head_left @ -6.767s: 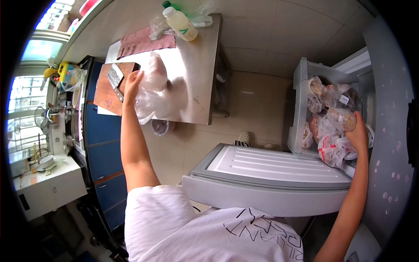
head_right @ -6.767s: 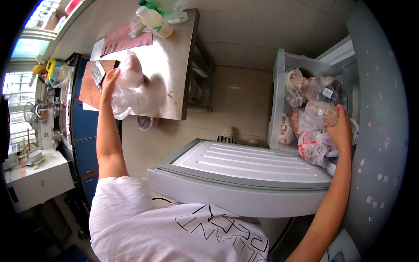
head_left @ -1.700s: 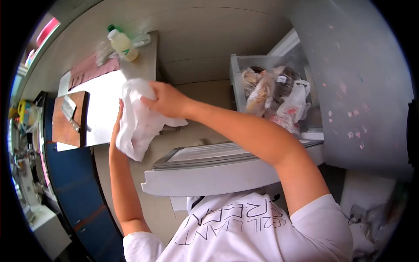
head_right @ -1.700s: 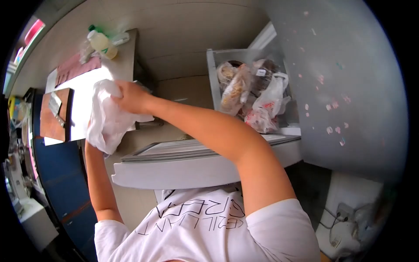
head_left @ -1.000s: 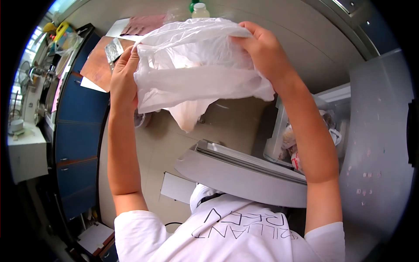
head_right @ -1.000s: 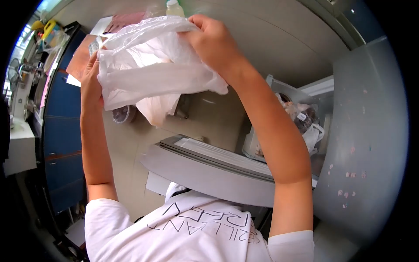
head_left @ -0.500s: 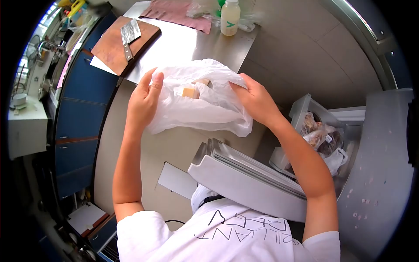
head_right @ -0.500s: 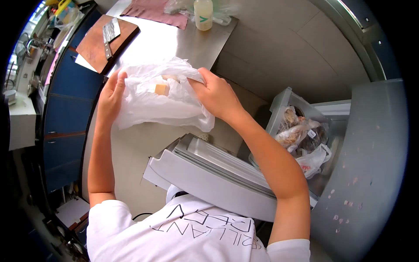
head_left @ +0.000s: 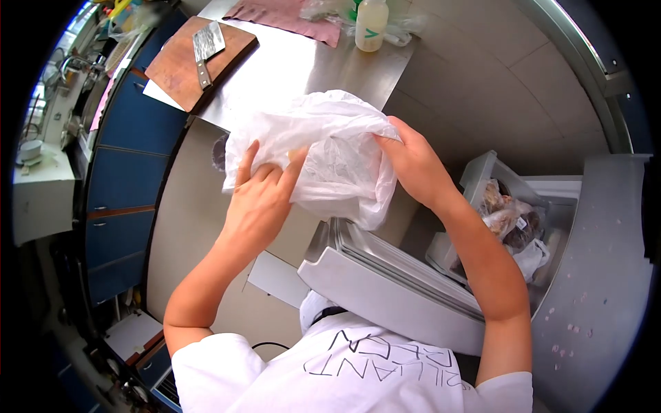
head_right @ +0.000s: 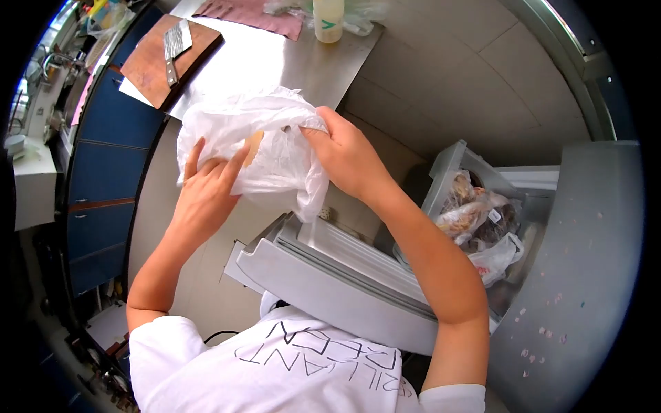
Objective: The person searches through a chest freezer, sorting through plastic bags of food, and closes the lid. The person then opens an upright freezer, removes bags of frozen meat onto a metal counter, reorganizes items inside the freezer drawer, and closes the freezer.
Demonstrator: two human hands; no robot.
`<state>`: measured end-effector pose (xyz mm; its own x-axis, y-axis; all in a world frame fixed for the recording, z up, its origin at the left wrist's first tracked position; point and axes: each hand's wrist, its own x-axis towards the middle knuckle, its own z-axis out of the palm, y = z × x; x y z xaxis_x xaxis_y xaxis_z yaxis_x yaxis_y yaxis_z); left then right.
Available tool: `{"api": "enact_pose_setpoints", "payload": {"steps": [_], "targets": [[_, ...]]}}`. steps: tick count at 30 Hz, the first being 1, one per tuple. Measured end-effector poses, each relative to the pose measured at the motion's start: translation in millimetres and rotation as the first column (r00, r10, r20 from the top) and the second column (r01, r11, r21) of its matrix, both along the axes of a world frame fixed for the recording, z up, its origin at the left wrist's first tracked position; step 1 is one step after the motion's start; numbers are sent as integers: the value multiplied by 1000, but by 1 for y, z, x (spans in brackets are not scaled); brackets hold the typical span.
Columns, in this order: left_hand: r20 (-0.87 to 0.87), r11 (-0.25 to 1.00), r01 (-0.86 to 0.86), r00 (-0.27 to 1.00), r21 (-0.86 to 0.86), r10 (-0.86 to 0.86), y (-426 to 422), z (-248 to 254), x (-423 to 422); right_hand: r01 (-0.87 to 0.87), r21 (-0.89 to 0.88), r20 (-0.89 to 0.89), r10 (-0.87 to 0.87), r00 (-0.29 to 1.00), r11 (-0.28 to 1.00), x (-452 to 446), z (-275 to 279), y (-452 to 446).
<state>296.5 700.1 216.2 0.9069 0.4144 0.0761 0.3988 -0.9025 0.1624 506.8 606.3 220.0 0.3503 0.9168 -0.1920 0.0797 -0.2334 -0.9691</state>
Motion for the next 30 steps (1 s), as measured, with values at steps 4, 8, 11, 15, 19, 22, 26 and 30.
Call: {"api": "enact_pose_setpoints", "payload": {"steps": [4,8,11,15,19,22,26,30], "targets": [[-63,993,92,993,-74,-97,-1,15,-11,-9,-15,-30,9,999,1000,-1,4,-6],[-65,989,78,994,-126,-87,-4,23,-12,34,-7,-136,-35,990,999,0,6,-8],[-8,989,85,996,-118,-87,-1,24,-11,56,10,-141,-54,989,998,3,5,-9],[160,1000,8,987,-23,-4,4,28,-12,44,-50,-160,-51,986,998,6,13,-9],[387,975,-221,896,-38,218,18,18,-31,117,-45,-364,-125,923,992,9,11,-5],[579,915,-333,709,-228,402,28,-19,-54,158,20,-466,-131,875,987,4,10,0],[393,331,550,-5,-767,920,33,-84,-68,218,35,-605,-153,781,975,-2,16,8],[127,519,-285,773,-806,622,30,-123,-63,369,153,-655,-186,733,917,-2,11,19]]}}
